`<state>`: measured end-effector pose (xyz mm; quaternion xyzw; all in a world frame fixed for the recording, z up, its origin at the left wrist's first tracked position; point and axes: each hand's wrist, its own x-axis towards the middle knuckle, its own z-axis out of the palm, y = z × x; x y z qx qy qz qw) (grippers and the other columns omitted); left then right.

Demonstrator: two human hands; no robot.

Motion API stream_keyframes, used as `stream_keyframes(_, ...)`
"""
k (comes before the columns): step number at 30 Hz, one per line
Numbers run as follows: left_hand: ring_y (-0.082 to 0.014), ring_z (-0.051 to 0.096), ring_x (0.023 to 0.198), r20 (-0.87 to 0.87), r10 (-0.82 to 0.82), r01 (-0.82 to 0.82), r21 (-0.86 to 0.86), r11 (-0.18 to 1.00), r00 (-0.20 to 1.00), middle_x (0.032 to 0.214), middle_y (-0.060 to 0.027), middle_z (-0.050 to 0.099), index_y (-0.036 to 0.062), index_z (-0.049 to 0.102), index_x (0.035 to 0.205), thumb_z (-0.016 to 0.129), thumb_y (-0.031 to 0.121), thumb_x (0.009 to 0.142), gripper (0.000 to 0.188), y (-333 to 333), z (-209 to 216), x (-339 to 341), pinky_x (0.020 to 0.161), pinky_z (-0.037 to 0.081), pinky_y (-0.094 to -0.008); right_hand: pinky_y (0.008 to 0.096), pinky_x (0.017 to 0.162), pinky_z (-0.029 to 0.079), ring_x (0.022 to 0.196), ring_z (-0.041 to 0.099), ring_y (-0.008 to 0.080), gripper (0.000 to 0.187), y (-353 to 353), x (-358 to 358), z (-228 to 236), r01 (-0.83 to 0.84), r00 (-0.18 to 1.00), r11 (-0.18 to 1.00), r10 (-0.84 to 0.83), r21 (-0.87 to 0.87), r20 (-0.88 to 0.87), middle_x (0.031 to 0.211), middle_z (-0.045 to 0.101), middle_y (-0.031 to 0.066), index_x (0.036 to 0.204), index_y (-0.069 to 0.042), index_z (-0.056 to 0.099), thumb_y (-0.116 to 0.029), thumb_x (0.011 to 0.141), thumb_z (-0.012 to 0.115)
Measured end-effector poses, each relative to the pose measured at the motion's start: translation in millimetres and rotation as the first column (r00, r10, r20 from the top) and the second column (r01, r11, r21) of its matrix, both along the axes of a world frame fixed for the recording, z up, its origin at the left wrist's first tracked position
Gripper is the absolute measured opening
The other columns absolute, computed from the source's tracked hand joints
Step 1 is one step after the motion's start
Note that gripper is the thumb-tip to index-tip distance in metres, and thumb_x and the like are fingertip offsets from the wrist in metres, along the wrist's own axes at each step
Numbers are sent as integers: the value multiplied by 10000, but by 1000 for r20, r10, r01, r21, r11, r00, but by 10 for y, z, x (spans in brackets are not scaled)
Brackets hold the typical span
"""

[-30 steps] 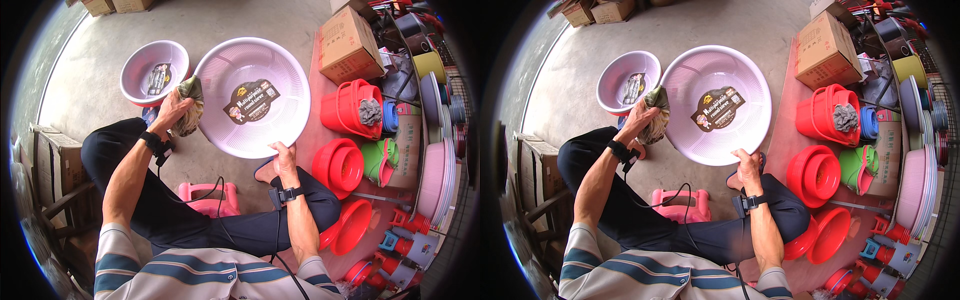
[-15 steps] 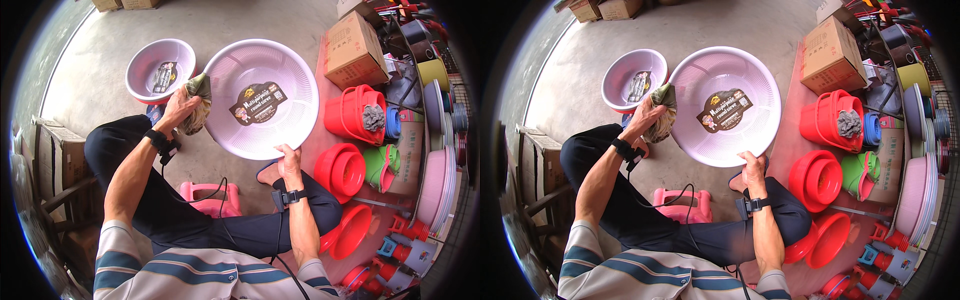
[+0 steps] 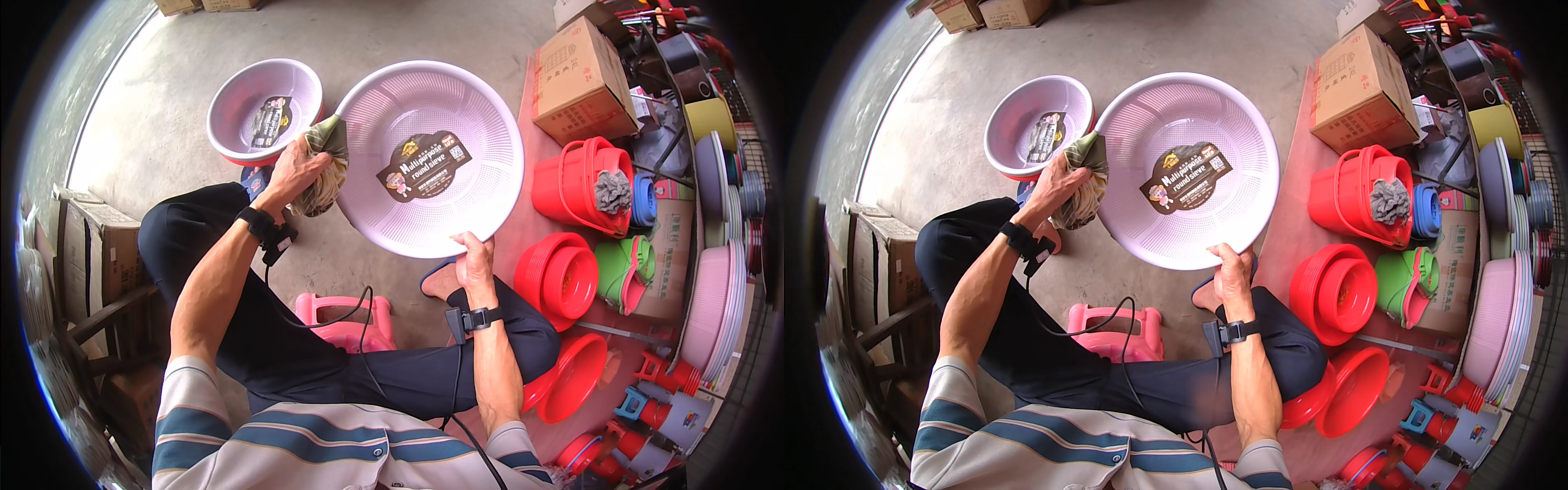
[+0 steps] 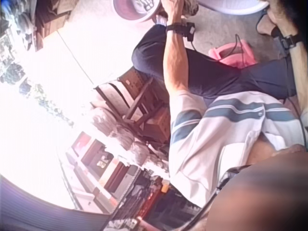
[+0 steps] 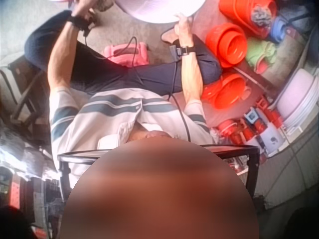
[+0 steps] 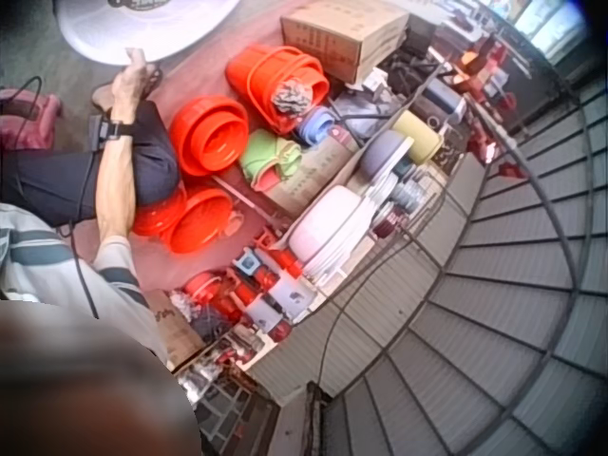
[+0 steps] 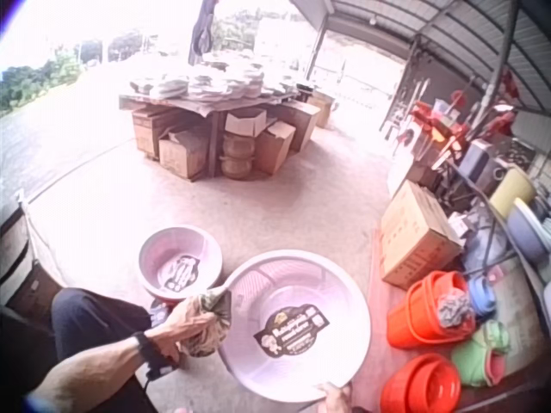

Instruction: Wiping and cleaning various plastic bowls and strainers using a cloth while sitting among plastic household goods.

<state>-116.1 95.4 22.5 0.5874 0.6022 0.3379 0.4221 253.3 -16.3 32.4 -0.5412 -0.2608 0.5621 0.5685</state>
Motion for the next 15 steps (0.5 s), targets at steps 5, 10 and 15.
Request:
stream_keyframes(5, -410, 649, 1176, -275, 88, -69, 78, 995, 957, 1279, -312, 633, 7, 471, 1442, 639, 257, 865, 650, -42, -36, -20, 1027, 496, -471, 335, 885, 534, 951, 634, 182, 403, 10, -47, -41, 19, 1000, 1000, -19, -24, -1, 1055, 644, 55, 1174, 11, 620, 71, 776, 599)
stream_keyframes(10, -441, 606, 1187, -386, 45, -11, 90, 996, 921, 1255, -290, 597, 36, 421, 1487, 644, 288, 873, 700, -84, 303, 160, 1021, 484, -510, 331, 869, 530, 946, 625, 176, 386, -14, -6, -56, 15, 1000, 1000, -15, -21, -2, 1037, 641, 50, 1159, 16, 623, 70, 778, 601)
stream_keyframes(15, -425, 592, 1211, -313, 5, 38, 130, 991, 950, 1262, -267, 599, 37, 472, 1479, 680, 298, 891, 676, -91, 454, 297, 1068, 453, -480, 331, 853, 529, 926, 619, 182, 367, 0, -59, -17, 1, 1000, 1000, -1, -16, 9, 1012, 637, 62, 1138, 23, 620, 66, 774, 594)
